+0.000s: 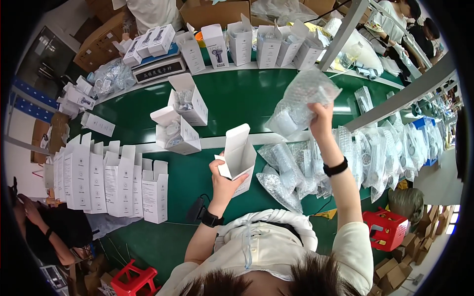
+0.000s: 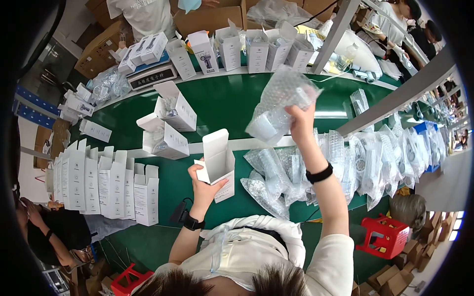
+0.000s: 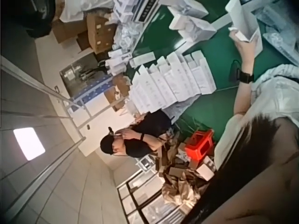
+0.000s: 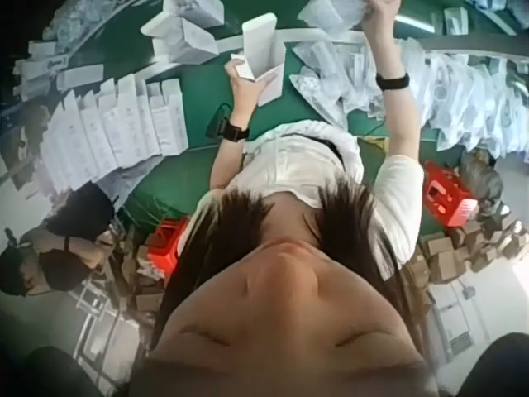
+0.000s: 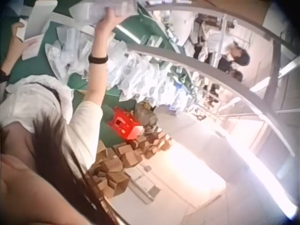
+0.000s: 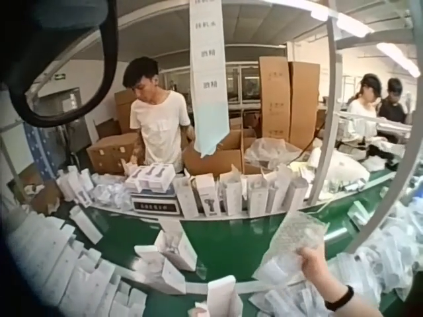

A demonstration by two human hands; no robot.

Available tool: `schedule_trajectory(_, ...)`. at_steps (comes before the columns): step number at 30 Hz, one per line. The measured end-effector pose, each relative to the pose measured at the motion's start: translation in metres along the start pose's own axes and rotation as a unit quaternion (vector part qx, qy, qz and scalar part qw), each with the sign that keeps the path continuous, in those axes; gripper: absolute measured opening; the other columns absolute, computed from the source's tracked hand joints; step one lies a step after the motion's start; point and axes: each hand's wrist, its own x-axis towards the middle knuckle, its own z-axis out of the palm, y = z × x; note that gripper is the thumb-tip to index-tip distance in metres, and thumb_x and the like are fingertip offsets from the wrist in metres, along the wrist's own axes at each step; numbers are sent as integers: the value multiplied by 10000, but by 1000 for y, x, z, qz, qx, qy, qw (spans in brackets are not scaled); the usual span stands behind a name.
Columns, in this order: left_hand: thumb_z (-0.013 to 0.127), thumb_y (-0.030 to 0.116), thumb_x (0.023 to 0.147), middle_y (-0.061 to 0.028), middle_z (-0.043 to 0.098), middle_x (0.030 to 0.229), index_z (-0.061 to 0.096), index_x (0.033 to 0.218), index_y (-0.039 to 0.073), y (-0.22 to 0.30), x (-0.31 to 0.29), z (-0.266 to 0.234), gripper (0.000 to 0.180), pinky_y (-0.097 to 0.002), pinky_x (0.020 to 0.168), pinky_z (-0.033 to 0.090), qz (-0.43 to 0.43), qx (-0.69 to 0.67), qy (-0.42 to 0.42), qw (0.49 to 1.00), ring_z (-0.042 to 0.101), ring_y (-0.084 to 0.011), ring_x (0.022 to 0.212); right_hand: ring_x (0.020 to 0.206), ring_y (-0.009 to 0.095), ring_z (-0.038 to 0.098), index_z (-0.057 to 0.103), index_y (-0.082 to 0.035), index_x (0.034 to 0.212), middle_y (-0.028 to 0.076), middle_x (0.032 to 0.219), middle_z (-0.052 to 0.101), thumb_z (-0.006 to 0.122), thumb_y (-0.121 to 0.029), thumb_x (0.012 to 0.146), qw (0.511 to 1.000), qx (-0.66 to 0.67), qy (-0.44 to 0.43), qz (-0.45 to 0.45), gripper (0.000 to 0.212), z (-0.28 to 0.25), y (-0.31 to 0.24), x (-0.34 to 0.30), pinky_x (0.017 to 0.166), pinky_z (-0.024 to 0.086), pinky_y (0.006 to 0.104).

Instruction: Packaging small electronic or industrial components into white boxes on an assembly line.

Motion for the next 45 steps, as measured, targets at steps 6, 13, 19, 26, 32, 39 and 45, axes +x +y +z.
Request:
schedule_trajectory(6,770,23,591,-229,323,1259,203,1030,101,-6,-3,25,721,-398,910,369,79,26,52,995,423,-342,1115,1022,196,490,353,-58,1197,84,1123,487,565,-14,740,944,238,190,123,506,92,-70,-68,884,399,323)
schedule_trajectory(13,773,20,590,-257,282,1274,203,1029,93,-8,-19,30,724,-416,925,339,122,70,74,987,402,-359,1116,1017,186,476,322,-62,1190,69,1118,454,624,-33,751,971,183,80,128,534,105,-34,-101,870,392,319)
schedule_trajectory(19,775,22,602,-255,285,1266,202,1032,88,-30,-36,40,719,-430,934,326,133,14,109,985,401,-363,1104,1054,296,412,485,-70,1040,150,1037,442,684,-121,671,967,-213,79,-111,423,138,-23,-132,860,359,367)
schedule_trajectory(26,757,9,624,-217,270,1280,219,1036,89,-21,-46,29,682,-407,928,336,111,-12,138,984,379,-311,1130,1121,324,383,582,-128,994,110,1065,464,680,-304,671,870,-392,-166,-251,381,110,-28,-153,856,360,444)
schedule_trajectory(32,772,45,621,-212,295,1242,231,1048,86,-29,-41,17,691,-412,930,322,185,-28,83,979,370,-309,1128,1066,325,442,601,-96,938,107,1062,482,665,-161,697,904,-355,-131,-198,258,69,-29,-184,831,395,417)
schedule_trajectory(39,750,62,643,-198,306,1247,258,1127,71,-32,-72,-24,690,-402,946,315,118,-4,39,992,370,-300,1137,568,318,590,583,29,651,178,592,573,590,-324,775,717,-608,31,339,375,-135,17,-286,543,467,389)
schedule_trajectory(45,730,43,640,-183,344,1213,405,1087,44,18,-58,-26,553,-379,911,349,164,114,57,978,413,-307,1096,532,181,566,571,-7,776,60,633,560,610,-263,755,831,-242,329,377,261,-170,71,-297,510,463,311)
